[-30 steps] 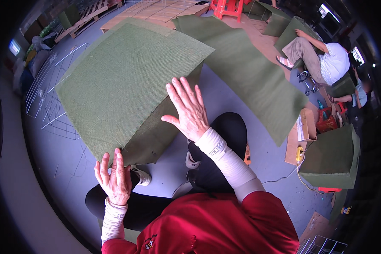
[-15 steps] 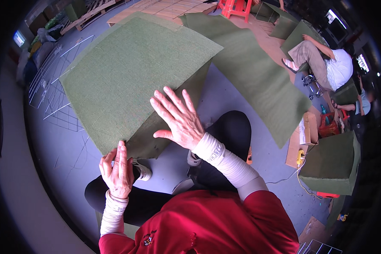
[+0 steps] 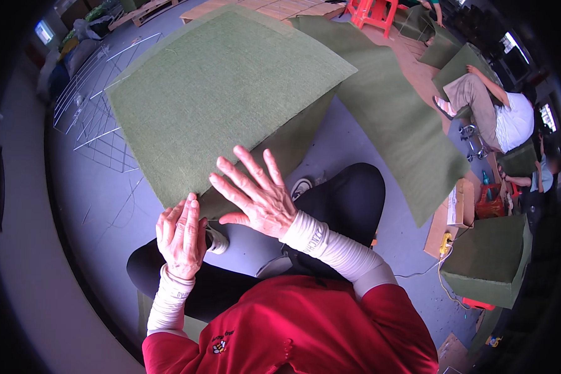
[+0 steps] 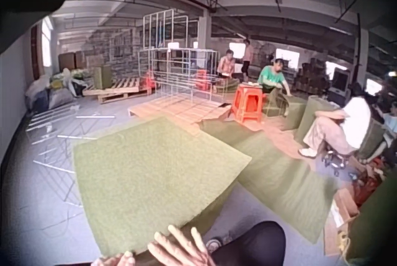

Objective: Using a hot glue gun to assemble or finish green fabric-covered foam blocks in a workshop.

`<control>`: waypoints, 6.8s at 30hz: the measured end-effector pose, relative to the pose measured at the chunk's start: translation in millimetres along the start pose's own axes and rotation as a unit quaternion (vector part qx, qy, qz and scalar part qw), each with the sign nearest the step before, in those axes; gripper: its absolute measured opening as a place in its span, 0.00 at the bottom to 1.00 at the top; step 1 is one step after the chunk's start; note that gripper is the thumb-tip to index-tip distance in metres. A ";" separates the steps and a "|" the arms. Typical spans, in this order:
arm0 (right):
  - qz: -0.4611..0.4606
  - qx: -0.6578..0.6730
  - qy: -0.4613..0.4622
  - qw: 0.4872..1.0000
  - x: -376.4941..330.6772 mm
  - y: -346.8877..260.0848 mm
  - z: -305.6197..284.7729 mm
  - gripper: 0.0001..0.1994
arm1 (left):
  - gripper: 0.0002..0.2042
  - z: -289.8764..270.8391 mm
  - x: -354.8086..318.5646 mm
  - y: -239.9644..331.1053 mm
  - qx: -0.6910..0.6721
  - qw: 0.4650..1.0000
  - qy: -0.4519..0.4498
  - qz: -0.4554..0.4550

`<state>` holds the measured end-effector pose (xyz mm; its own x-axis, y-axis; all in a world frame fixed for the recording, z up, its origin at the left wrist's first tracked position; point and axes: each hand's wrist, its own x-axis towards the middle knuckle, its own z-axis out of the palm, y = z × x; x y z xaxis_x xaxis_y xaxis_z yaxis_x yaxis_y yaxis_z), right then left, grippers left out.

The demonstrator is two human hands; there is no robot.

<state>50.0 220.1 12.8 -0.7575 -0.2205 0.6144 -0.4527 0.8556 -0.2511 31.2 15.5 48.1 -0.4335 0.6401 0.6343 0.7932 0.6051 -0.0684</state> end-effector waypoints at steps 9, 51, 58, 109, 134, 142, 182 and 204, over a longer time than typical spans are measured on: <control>-0.014 0.023 -0.034 0.999 -2.9 -28.7 20.0 0.39 | 0.13 1.9 -12.4 -3.9 -0.035 0.998 0.044 -0.006; 0.246 -0.045 0.145 0.957 -0.8 171.9 -49.6 0.37 | 0.20 8.9 -16.8 5.1 0.019 0.999 -0.012 -0.041; 0.230 -0.144 0.018 0.962 9.8 177.2 -61.2 0.35 | 0.22 11.4 -19.8 3.2 0.005 0.999 -0.002 -0.038; -0.088 -0.004 -0.121 0.989 30.6 -10.7 -4.1 0.51 | 0.17 2.0 -35.3 -3.0 -0.007 0.999 0.022 -0.041; 0.101 -0.162 -0.019 0.981 12.6 122.7 -47.1 0.44 | 0.19 2.9 -36.7 0.0 -0.002 0.998 0.013 -0.054; 0.158 -0.145 0.023 0.977 2.9 153.8 -50.3 0.42 | 0.20 3.6 -39.0 -2.6 -0.005 0.998 0.017 -0.054; -0.107 -0.007 -0.071 0.992 11.2 -28.1 9.8 0.45 | 0.27 -13.0 -64.8 -17.4 -0.116 0.969 0.096 -0.194; 0.432 0.282 0.511 0.688 -15.0 213.8 45.5 0.31 | 0.38 101.6 45.9 -354.2 -0.551 0.702 0.089 -0.443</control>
<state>-56.8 385.0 -84.1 -0.2624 0.9468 0.1861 -0.3692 0.0797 -0.9259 -313.1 -121.3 23.2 -0.9825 0.1150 0.1463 0.1391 -0.0683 0.9879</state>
